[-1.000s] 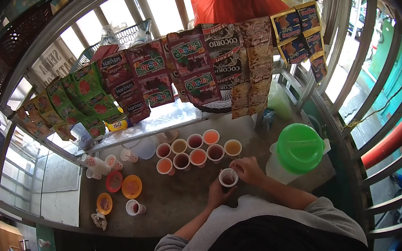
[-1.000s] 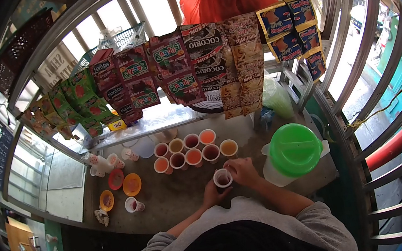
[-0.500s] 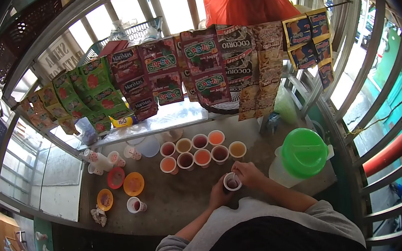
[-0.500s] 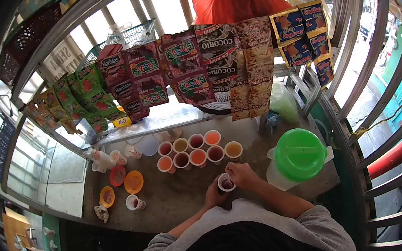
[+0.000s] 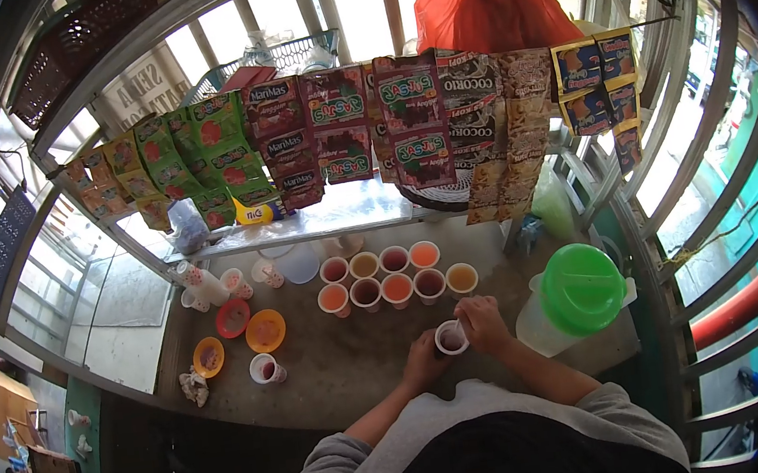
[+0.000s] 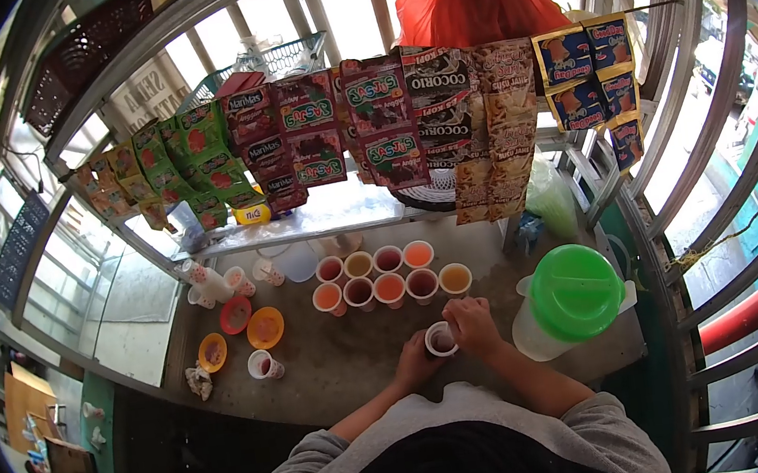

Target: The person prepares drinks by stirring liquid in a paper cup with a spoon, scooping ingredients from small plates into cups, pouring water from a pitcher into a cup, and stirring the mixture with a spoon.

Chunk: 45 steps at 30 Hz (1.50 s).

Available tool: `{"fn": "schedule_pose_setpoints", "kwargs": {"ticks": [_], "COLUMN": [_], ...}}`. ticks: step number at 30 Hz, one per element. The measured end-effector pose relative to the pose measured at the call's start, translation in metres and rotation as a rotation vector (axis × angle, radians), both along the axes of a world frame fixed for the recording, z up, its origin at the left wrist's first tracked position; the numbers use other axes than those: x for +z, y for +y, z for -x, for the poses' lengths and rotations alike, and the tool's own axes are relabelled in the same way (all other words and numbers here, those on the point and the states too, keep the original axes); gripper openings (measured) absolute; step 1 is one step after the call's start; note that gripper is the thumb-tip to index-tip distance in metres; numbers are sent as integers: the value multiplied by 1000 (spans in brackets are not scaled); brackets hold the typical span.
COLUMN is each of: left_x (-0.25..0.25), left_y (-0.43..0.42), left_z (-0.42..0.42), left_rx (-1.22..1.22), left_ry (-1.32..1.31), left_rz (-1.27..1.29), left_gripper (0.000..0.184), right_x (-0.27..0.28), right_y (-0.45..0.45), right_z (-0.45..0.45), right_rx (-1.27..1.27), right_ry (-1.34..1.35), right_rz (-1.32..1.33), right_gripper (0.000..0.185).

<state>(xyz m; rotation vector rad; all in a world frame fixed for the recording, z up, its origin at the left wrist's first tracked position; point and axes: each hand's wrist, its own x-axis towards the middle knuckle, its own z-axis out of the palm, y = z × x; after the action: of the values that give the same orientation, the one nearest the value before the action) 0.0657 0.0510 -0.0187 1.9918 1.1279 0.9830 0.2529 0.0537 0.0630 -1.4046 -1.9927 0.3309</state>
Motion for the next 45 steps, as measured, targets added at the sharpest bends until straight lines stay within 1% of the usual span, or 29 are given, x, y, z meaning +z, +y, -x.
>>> {"fn": "schedule_pose_setpoints", "kwargs": {"ticks": [1, 2, 5, 7, 9, 11, 12, 13, 14, 17, 19, 20, 22, 24, 26, 28, 29, 31, 32, 34, 35, 36, 37, 38, 40, 41, 43, 44, 45], "left_x": [5, 10, 9, 10, 9, 6, -2, -9, -16, -5, -3, -2, -3, 0, 6, -2, -5, -4, -4, -8, -10, -12, -16, -19, -14, -12, -6, -2, -4], "left_y": [0, 0, -4, -5, -5, -4, -4, -3, -3, -4, -4, -4, -5, -4, -7, -5, -3, -4, -5, -4, -3, -2, -2, -1, -1, -1, -4, -4, -3], "left_z": [-2, -3, -3, -3, -2, -1, 0, 0, -1, -2, -3, -4, -5, -4, -5, -4, -3, -2, -2, -1, 0, 1, 2, 2, 4, 5, 4, 3, 2], "left_rx": [-12, -26, 35, 53, 82, 31, 35, 59, 82, 44, 50, 58, 59, 66, 54, 54, 50, 56, 58, 47, 34, 35, 27, 19, -4, -30, -28, -27, -23], "left_ry": [-55, -110, -83, -44, -3, -1, 1, -9, -22, -18, -33, -44, -46, -45, 22, 25, 27, 16, 3, 0, -3, -6, 12, 29, 28, 31, 52, 75, 73], "left_rz": [33, 67, 125, 131, 150, 134, 158, 53, -57, -42, -26, -12, 2, 13, -36, -16, 7, 24, 42, 24, 5, 7, -48, -104, -73, -43, -22, -2, -5], "left_gripper": [57, 57, 56, 56, 56, 56, 56, 58, 60, 64, 66, 68, 67, 66, 64, 63, 63, 63, 63, 63, 64, 64, 64, 65, 66, 68, 69, 70, 70], "right_x": [-1, -2, 0, -8, -21, -23, -13, -9, -12, -12, -4, -5, -7, -1, -2, -11, -14, -7, -9, -12, -13, -4, 2, -2, -6, -7, 3, 0, -3], "right_y": [-1, -1, 1, 7, 9, 7, 10, 10, 8, 8, 7, 6, 2, 4, 4, 3, 7, 11, 11, 7, 7, 6, 4, 3, 1, 2, 4, 4, 3], "right_z": [-1, -1, -2, -5, -6, -6, -6, -6, -6, -8, -10, -10, -8, -11, -11, -10, -13, -17, -18, -16, -17, -16, -15, -14, -9, -10, -10, -9, -6], "right_rx": [-33, -38, -17, -82, -20, 41, 1, -40, -41, 15, -63, -65, 12, -24, -56, 19, 24, -77, -74, 29, 29, -2, -33, -31, 66, 67, -44, -41, 5], "right_ry": [-5, -2, -9, 160, 192, 227, 201, 173, 171, 151, 130, 128, 134, 115, 96, 132, 133, 77, 76, 33, 31, 1, -29, -33, -9, -10, -88, -91, -51], "right_rz": [-58, -57, -26, -56, -20, 34, -36, -108, -91, 0, -124, -124, -28, -86, -142, -35, -39, -96, -96, 21, 23, -79, -179, -177, -20, -22, -177, -179, -99], "right_gripper": [8, 8, 10, 9, 9, 10, 9, 9, 9, 10, 6, 6, 7, 8, 8, 9, 9, 9, 9, 11, 11, 11, 11, 11, 10, 10, 10, 10, 10]}}
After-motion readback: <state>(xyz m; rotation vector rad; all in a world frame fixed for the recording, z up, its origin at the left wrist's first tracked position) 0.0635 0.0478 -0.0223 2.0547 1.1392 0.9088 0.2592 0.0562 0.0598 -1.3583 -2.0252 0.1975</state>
